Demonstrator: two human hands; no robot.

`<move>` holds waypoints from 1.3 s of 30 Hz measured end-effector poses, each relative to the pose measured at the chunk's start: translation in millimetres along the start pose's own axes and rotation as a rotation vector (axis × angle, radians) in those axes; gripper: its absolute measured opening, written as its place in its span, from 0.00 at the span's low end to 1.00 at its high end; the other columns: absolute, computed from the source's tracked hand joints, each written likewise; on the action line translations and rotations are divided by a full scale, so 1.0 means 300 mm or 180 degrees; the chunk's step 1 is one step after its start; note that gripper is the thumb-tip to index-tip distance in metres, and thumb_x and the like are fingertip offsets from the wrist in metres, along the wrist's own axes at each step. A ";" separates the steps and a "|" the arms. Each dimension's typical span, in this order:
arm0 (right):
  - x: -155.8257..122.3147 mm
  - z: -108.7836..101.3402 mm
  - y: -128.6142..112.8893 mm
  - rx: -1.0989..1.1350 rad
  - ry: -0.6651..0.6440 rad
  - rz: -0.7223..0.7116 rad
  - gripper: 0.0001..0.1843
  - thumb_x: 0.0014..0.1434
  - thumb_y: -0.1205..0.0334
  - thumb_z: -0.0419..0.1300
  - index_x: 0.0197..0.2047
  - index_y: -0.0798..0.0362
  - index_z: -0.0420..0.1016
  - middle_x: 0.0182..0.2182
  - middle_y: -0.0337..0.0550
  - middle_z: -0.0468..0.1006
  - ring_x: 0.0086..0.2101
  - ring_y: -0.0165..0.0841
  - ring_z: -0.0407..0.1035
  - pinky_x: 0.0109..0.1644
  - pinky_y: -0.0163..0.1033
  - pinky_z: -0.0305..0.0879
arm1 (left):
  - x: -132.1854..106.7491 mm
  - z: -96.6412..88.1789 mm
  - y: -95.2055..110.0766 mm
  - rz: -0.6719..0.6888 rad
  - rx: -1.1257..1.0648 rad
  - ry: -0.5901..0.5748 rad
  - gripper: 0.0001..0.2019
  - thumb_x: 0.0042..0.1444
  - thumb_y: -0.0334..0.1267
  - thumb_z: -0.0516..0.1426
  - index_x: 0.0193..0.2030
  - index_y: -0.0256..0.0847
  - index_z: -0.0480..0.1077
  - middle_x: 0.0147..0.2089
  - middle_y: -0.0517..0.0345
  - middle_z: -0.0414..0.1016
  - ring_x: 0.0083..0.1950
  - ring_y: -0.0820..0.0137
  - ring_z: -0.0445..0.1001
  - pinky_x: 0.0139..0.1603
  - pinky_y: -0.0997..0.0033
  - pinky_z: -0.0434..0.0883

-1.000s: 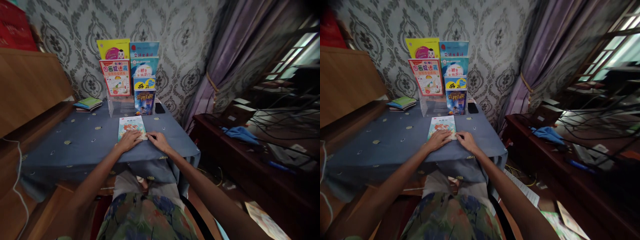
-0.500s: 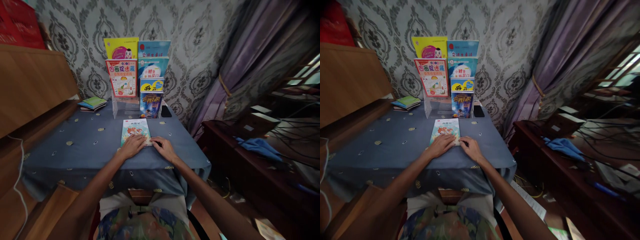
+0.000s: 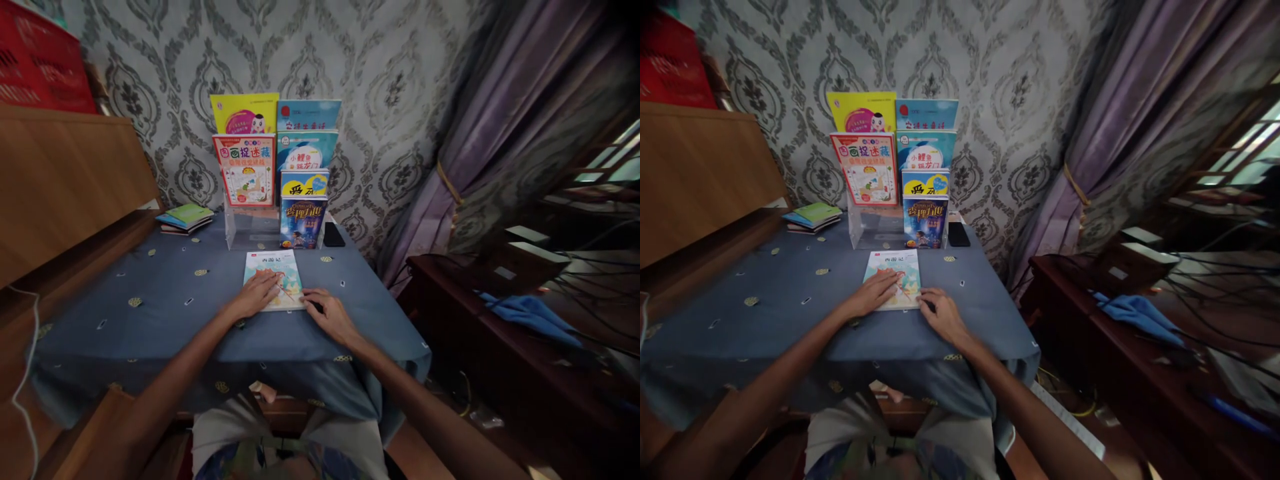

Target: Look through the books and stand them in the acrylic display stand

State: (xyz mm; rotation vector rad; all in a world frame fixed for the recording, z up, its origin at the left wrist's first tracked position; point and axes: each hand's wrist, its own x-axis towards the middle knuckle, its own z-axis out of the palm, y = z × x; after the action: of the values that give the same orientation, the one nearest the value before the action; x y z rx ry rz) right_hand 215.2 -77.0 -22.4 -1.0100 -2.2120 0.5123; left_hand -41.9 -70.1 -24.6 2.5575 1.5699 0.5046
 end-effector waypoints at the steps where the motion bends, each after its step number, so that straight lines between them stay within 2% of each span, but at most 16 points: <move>1: 0.014 0.003 0.000 -0.0095 -0.0044 -0.0045 0.16 0.64 0.61 0.54 0.46 0.52 0.83 0.52 0.53 0.81 0.53 0.44 0.74 0.60 0.52 0.68 | 0.012 -0.003 -0.027 -0.0179 0.0093 -0.0024 0.25 0.71 0.48 0.43 0.70 0.43 0.61 0.73 0.48 0.60 0.75 0.61 0.56 0.72 0.52 0.57; 4: 0.087 0.034 -0.017 -0.0340 -0.0288 -0.0309 0.17 0.65 0.63 0.54 0.50 0.55 0.81 0.55 0.55 0.78 0.57 0.44 0.72 0.64 0.51 0.65 | 0.048 -0.009 -0.101 -0.0739 0.0338 -0.0088 0.26 0.71 0.48 0.43 0.70 0.38 0.60 0.74 0.40 0.56 0.76 0.54 0.54 0.70 0.43 0.58; 6: 0.161 0.077 -0.039 -0.0447 -0.0514 -0.0548 0.20 0.64 0.65 0.54 0.56 0.58 0.77 0.59 0.57 0.75 0.61 0.43 0.68 0.66 0.50 0.62 | 0.069 -0.010 -0.140 -0.0921 0.0415 -0.0067 0.26 0.70 0.47 0.43 0.70 0.37 0.59 0.75 0.38 0.54 0.76 0.52 0.52 0.69 0.40 0.58; 8: 0.247 0.132 -0.059 -0.0517 -0.0691 -0.0705 0.22 0.65 0.67 0.53 0.60 0.61 0.72 0.61 0.59 0.73 0.63 0.43 0.64 0.68 0.48 0.59 | 0.082 -0.006 -0.168 -0.0979 0.0442 -0.0045 0.26 0.70 0.46 0.43 0.70 0.38 0.58 0.75 0.38 0.53 0.76 0.52 0.51 0.69 0.40 0.58; 12: 0.413 0.239 -0.061 -0.0619 -0.0748 -0.0631 0.22 0.66 0.68 0.53 0.61 0.63 0.70 0.61 0.63 0.72 0.63 0.44 0.65 0.68 0.50 0.59 | 0.084 0.014 -0.201 -0.0936 0.0418 -0.0002 0.26 0.71 0.43 0.41 0.72 0.39 0.55 0.76 0.41 0.51 0.77 0.56 0.49 0.71 0.41 0.56; 16: 0.511 0.272 0.000 -0.0732 -0.0729 -0.0470 0.23 0.65 0.68 0.54 0.61 0.63 0.70 0.64 0.64 0.69 0.66 0.47 0.60 0.70 0.53 0.55 | 0.080 0.026 -0.203 -0.0881 0.0437 0.0140 0.26 0.71 0.44 0.41 0.72 0.41 0.54 0.76 0.42 0.53 0.77 0.56 0.51 0.71 0.43 0.57; 21: 0.530 0.210 0.109 -0.0898 -0.0601 -0.0156 0.26 0.69 0.62 0.49 0.65 0.65 0.66 0.67 0.65 0.63 0.69 0.48 0.54 0.71 0.55 0.51 | 0.086 0.004 -0.171 -0.1061 0.0602 -0.0105 0.26 0.71 0.43 0.40 0.72 0.36 0.54 0.77 0.43 0.49 0.78 0.57 0.48 0.72 0.46 0.56; 24: 0.516 0.177 0.162 -0.0958 -0.0577 0.0026 0.28 0.70 0.60 0.47 0.68 0.64 0.62 0.69 0.62 0.59 0.70 0.46 0.52 0.72 0.54 0.49 | 0.087 -0.010 -0.156 -0.1066 0.0671 -0.0154 0.27 0.71 0.43 0.40 0.72 0.35 0.54 0.77 0.44 0.49 0.78 0.58 0.48 0.72 0.47 0.56; 29: 0.500 0.174 0.196 -0.0970 -0.0623 0.0185 0.30 0.70 0.58 0.46 0.69 0.67 0.59 0.71 0.61 0.56 0.71 0.44 0.48 0.73 0.51 0.49 | 0.090 -0.036 -0.154 -0.1011 0.0668 -0.0193 0.26 0.70 0.44 0.43 0.71 0.37 0.56 0.76 0.44 0.53 0.77 0.57 0.51 0.71 0.47 0.58; 33: 0.498 0.186 0.205 -0.0872 -0.0529 0.0202 0.29 0.70 0.57 0.48 0.69 0.63 0.61 0.71 0.58 0.57 0.70 0.42 0.49 0.73 0.50 0.48 | 0.113 -0.061 -0.159 -0.1035 0.0630 -0.0271 0.26 0.70 0.45 0.44 0.70 0.37 0.57 0.75 0.43 0.54 0.76 0.57 0.52 0.70 0.48 0.58; 39: 0.512 0.188 0.262 -0.0315 -0.0370 0.0094 0.26 0.68 0.60 0.51 0.66 0.60 0.67 0.68 0.59 0.63 0.68 0.44 0.56 0.71 0.54 0.51 | 0.159 -0.061 -0.162 -0.1079 0.0808 -0.0068 0.23 0.70 0.41 0.45 0.67 0.32 0.60 0.72 0.38 0.59 0.72 0.53 0.60 0.66 0.46 0.63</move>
State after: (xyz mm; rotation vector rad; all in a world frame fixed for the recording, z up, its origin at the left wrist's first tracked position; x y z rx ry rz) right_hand 141.0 86.9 -47.7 -1.0904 -2.3481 0.4898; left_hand -69.5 -7.1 -8.8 2.3675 2.1229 0.2549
